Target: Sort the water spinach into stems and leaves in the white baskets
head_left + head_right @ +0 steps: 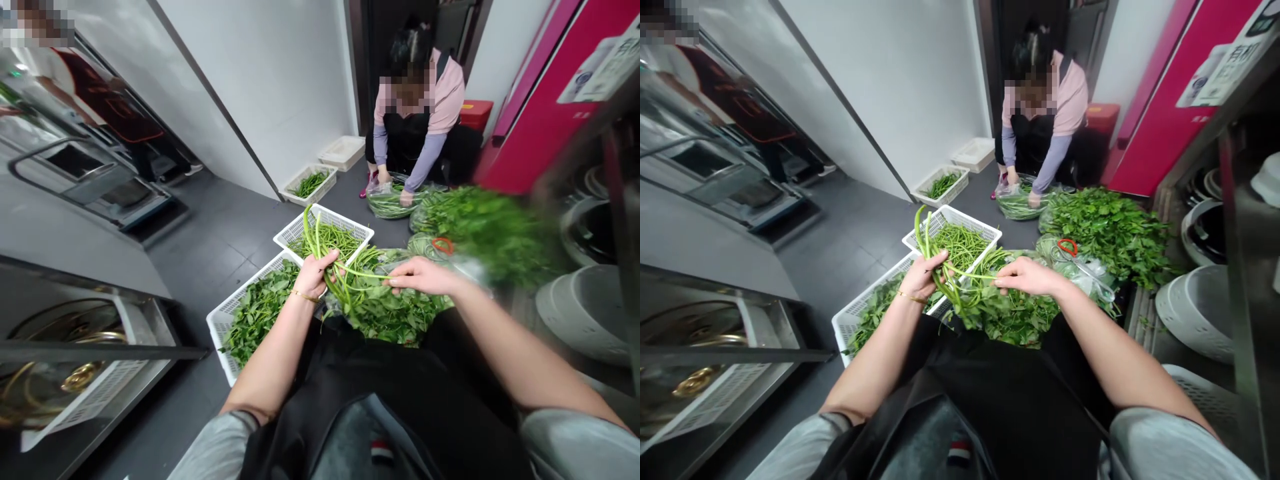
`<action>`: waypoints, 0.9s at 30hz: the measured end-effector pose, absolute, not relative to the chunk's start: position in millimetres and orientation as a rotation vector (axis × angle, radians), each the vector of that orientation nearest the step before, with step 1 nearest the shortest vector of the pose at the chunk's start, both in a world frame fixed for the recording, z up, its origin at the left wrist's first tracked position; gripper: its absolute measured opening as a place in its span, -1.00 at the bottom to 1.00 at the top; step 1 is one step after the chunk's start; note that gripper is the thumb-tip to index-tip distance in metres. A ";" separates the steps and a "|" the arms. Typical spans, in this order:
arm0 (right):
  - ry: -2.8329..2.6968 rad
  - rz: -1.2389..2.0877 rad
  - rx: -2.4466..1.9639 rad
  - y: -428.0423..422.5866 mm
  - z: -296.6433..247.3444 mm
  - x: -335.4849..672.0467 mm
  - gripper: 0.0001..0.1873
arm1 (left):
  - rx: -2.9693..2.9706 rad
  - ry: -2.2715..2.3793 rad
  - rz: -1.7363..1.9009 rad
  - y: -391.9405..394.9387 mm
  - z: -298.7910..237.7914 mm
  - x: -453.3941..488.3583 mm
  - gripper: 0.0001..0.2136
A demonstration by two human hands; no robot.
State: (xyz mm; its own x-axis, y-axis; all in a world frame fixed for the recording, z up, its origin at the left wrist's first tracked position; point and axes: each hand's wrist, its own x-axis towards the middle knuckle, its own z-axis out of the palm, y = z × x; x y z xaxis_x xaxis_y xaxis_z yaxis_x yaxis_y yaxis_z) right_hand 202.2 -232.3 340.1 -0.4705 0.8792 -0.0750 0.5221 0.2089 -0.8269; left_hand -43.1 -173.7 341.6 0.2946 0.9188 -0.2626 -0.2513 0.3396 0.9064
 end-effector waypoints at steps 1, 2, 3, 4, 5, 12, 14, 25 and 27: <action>-2.075 1.209 -1.269 -229.6 343.3 207.4 -0.64 | 0.923 0.955 0.934 -175.0 341.0 -45.3 -0.75; -2.064 1.247 -1.261 -228.1 346.6 212.3 -0.63 | 0.944 0.961 0.934 -175.8 340.6 -47.4 -0.73; -2.046 1.283 -1.268 -228.0 349.5 216.3 -0.62 | 0.941 0.955 0.934 -176.3 340.6 -49.4 -0.72; -2.020 1.319 -1.279 -229.0 351.6 219.1 -0.60 | 0.915 0.938 0.934 -176.3 341.0 -51.2 -0.72; -1.987 1.349 -1.286 -231.2 352.8 220.3 -0.58 | 0.874 0.914 0.930 -175.9 341.6 -52.9 -0.73; -2.008 0.974 -1.352 -246.1 335.7 195.3 -0.74 | 0.702 0.892 0.946 -176.3 345.0 -50.0 -0.84; -1.846 0.768 -1.433 -239.8 325.7 190.3 -0.78 | 0.710 0.933 0.990 -181.1 342.8 -43.0 -0.84; -1.884 0.586 -1.354 -221.4 340.1 183.2 -0.74 | 0.624 0.979 0.957 -193.0 339.4 -33.2 -0.88; -2.237 0.565 -1.190 -220.1 343.9 166.8 -0.80 | 0.629 0.971 0.913 -194.3 340.3 -29.7 -0.89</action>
State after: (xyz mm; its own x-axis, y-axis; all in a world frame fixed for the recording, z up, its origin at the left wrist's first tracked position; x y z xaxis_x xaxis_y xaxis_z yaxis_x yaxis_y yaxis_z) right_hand 166.8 -220.1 343.9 -0.4651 0.8457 0.2616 0.6198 0.5221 -0.5859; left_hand -29.7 -194.3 340.3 0.2616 0.8703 -0.4174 -0.3626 0.4894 0.7931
